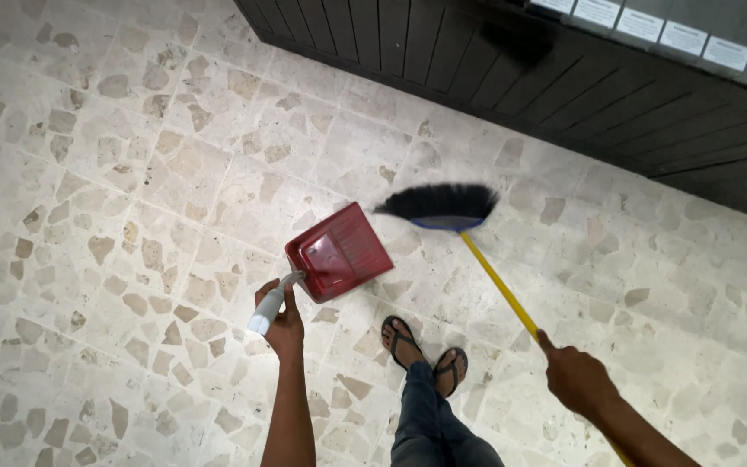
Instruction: Sweeping the floor with a broom and collecting the debris into a dustpan for disposal.
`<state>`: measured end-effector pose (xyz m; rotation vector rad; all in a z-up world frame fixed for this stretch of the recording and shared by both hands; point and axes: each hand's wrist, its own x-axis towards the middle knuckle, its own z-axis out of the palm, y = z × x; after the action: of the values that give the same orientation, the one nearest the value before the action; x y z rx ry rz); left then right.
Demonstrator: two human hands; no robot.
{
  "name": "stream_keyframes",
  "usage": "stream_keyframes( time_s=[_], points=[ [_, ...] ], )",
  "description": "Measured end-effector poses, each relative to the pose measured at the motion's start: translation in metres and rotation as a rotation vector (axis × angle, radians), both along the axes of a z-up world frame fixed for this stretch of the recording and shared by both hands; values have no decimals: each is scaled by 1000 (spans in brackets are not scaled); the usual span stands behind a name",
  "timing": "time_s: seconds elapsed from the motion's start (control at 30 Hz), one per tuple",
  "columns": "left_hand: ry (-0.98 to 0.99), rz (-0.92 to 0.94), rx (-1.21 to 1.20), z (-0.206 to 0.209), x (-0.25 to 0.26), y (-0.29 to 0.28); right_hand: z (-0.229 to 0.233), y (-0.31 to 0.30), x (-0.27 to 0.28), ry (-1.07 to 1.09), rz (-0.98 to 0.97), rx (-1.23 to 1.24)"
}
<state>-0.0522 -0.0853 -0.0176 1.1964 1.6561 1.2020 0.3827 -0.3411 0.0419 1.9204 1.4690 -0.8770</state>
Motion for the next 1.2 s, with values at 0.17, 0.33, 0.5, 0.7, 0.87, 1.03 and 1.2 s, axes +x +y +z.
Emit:
stream_keyframes(
  time_s=[0.17,0.33,0.5,0.7,0.87,1.03,1.2],
  points=[
    [8,-87,60,8,11,0,45,-2,25,-7,-333,-59],
    [26,-141,19,6,19,2,-43,-20,101,22,-357,216],
    [131,-162,-2,-2,16,-10,-25,38,57,172,-697,-19],
    [143,-231,42,-3,12,-29,14,59,-74,386,-793,-150],
    [147,-265,115,-16,5,-28,11,56,-144,568,-670,-149],
    [61,-245,30,-25,-8,-18,29,53,-160,715,-696,0],
    [100,-276,30,-31,-34,-25,75,28,-133,523,-571,33]
  ],
)
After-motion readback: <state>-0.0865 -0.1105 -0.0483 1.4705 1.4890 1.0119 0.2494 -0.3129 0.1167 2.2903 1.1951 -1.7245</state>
